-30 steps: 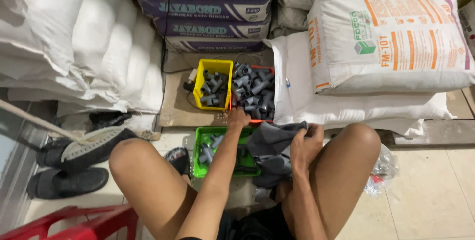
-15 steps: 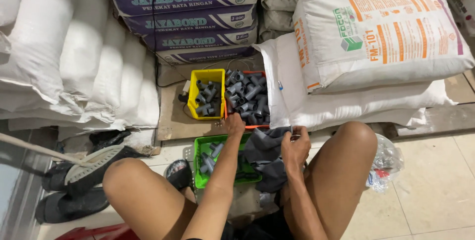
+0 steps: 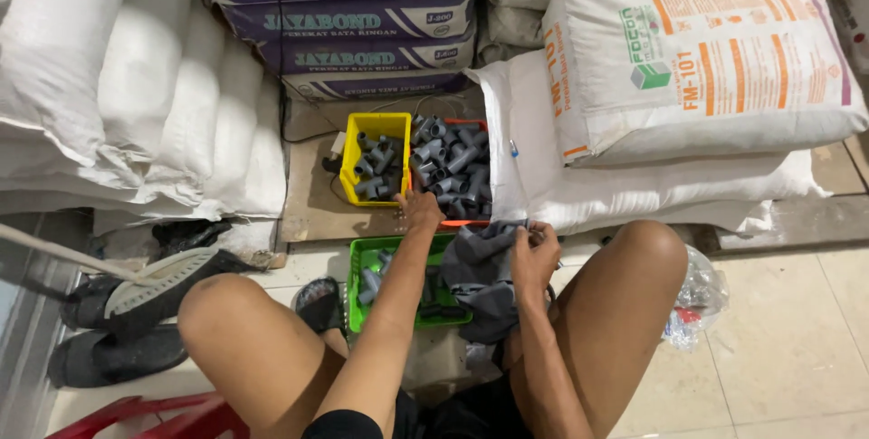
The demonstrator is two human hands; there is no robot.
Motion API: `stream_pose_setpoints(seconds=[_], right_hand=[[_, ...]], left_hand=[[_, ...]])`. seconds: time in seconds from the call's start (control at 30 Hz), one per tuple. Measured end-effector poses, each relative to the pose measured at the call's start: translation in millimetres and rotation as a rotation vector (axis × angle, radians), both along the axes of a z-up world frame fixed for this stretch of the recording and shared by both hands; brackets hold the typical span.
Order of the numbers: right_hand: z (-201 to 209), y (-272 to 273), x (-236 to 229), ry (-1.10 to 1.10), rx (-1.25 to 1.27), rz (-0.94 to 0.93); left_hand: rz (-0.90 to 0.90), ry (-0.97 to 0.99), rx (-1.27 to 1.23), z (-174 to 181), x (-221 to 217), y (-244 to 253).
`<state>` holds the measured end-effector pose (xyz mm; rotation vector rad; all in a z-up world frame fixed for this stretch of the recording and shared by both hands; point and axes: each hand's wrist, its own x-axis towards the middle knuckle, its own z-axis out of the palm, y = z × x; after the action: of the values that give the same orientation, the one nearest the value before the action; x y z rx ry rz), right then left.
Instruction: Sorting and organizing grey plastic pipe fittings from containers into a basket
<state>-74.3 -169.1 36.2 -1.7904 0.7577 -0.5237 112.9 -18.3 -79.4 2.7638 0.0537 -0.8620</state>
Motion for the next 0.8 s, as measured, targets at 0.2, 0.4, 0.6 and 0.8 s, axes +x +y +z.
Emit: stream_pose_setpoints(seconds=[0.2,0.4,0.6,0.8], right_hand=[[8,9,-5,-0.058,0.135,0.07],[1,7,-5,-0.184,0.23,0.031],[15,19,-6,-0.377,0.393,0.081],[-2,18,-9,-0.418,0.168,0.326]], left_hand=[[0.077,-0.123,-0.014,-30,2,-12],[0.138,0.039,-0.259,-47,15,9],[0.259,-0.03,-0.954,5,-45,68],[0.098,-0.21,-1.192,105,-89,74]])
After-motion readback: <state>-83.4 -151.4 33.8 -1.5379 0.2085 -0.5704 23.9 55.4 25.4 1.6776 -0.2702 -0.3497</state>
